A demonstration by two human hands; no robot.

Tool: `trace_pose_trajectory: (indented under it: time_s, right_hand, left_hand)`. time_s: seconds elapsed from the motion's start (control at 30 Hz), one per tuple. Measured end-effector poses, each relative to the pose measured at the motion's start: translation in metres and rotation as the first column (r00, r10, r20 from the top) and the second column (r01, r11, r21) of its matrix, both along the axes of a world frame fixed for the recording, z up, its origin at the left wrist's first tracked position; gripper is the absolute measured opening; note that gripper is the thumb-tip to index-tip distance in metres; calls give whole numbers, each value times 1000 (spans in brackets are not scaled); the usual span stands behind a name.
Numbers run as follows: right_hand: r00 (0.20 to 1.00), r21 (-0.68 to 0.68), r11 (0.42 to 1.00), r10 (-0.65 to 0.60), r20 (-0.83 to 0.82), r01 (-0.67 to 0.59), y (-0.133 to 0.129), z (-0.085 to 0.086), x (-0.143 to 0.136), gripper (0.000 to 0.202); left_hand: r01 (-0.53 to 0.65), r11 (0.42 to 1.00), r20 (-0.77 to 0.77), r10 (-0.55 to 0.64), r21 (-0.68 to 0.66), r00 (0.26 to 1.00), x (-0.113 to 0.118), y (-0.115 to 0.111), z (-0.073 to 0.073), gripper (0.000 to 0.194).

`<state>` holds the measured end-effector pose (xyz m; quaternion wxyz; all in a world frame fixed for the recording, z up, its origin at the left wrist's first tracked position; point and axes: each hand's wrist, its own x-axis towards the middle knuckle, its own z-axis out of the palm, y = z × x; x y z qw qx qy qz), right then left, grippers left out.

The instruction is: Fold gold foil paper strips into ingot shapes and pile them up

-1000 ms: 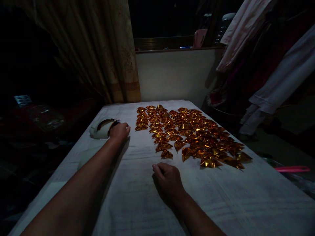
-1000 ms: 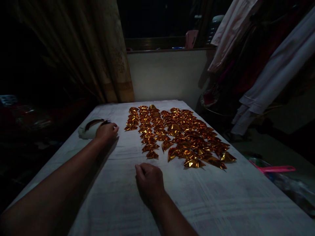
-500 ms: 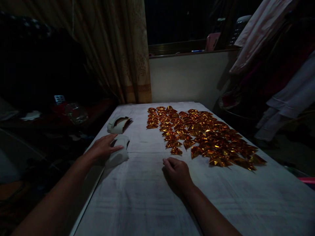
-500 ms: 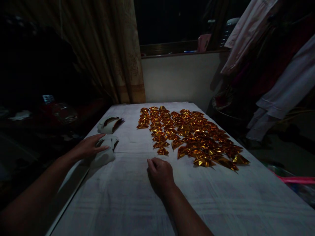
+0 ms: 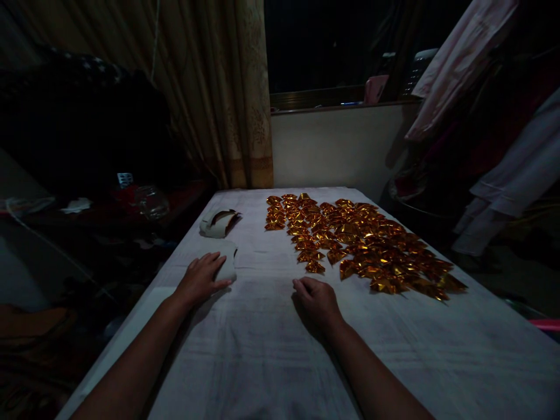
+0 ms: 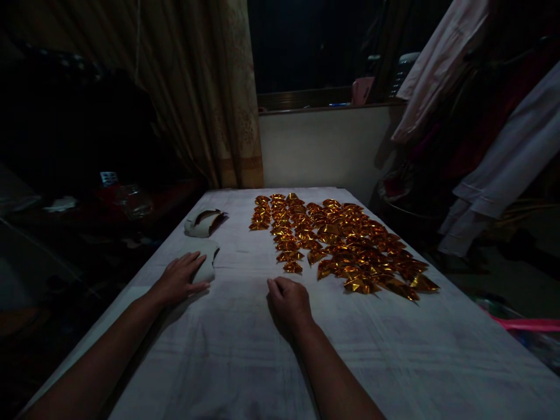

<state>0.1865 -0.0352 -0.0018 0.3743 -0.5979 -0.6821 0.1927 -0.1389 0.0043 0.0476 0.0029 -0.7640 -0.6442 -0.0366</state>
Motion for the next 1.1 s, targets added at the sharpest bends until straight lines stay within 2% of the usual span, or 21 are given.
trace_pose_trajectory:
  time_s: [0.1, 0.33, 0.53, 0.63, 0.73, 0.9, 0.93, 1.03, 1.1]
  right_hand:
    - [1000, 2, 1000, 0, 7, 0, 0, 0, 1, 43]
    - [1000, -6, 1000, 5, 8, -5, 0, -2, 1, 43]
    - [1000, 5, 1000, 8, 11, -8, 0, -2, 1, 44]
    - [1000, 4, 1000, 7, 11, -7, 0, -1, 1, 43]
    - [1000, -2, 1000, 11, 11, -11, -1, 1, 1, 42]
    - [1000, -1, 1000, 20, 16, -20, -4, 4, 2, 42]
    - [1000, 0, 1000, 21, 16, -21, -4, 5, 2, 42]
    - [1000, 2, 1000, 27, 10, -27, -5, 5, 1, 41]
    - [999, 2, 999, 33, 4, -33, -7, 6, 2, 40]
  left_hand:
    - [18, 1000, -5, -18, 6, 1000, 6, -8, -7, 77]
    - [75, 992, 78, -84, 102, 993, 6, -13, -6, 46]
    - [27, 983, 156, -57, 183, 986, 13, -17, -3, 29]
    - [-3, 976, 200, -42, 220, 979, 16, -19, 2, 28]
    - [-34, 964, 242, -32, 265, 970, 17, -21, 12, 35]
    - [-85, 915, 330, -55, 393, 942, 29, -28, 30, 45]
    - [-73, 902, 352, -91, 425, 932, 35, -29, 32, 44]
    - [66, 885, 322, -236, 460, 917, 62, -34, 28, 40]
    - [216, 885, 276, -347, 412, 896, 84, -38, 20, 38]
